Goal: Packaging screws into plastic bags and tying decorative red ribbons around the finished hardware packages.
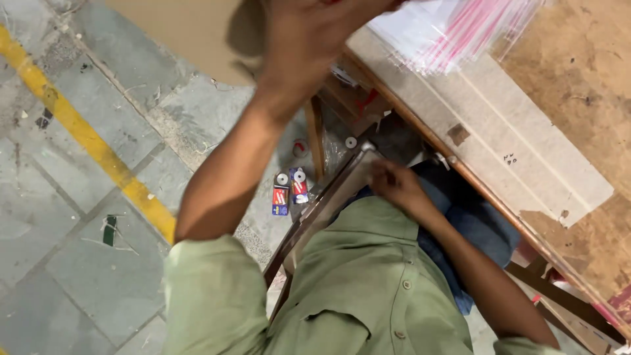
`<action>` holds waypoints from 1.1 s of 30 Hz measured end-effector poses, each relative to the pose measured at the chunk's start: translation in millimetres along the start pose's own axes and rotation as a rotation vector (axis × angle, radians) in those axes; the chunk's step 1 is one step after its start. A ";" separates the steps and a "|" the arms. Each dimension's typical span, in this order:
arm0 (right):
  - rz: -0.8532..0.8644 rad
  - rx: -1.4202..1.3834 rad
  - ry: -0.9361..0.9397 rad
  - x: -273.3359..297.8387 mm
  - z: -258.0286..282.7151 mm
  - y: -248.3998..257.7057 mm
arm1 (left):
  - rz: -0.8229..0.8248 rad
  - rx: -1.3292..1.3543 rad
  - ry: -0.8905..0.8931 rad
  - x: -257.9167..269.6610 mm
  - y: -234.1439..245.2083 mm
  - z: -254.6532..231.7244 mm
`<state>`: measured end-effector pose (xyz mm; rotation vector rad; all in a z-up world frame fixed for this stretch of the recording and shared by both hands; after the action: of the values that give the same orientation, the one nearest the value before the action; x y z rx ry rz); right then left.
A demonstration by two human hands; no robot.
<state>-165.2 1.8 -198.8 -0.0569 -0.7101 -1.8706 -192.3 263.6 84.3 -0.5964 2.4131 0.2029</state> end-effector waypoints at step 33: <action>-0.238 -1.059 -0.096 -204.1 -45.4 -57.6 | -0.187 0.256 0.498 137.8 45.6 22.4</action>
<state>-117.0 163.5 -335.1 -0.7637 0.2940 -2.2917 -296.9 259.8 -18.6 -0.8204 2.7679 -0.3715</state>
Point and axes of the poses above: each hand's wrist, its own x-axis away from the middle knuckle, its own y-axis out of the back of the hand, z = x × y, the point moved 9 cm from there along -x, towards the middle knuckle, and after that the axes turned 4 degrees about z, right-handed, at the moved point
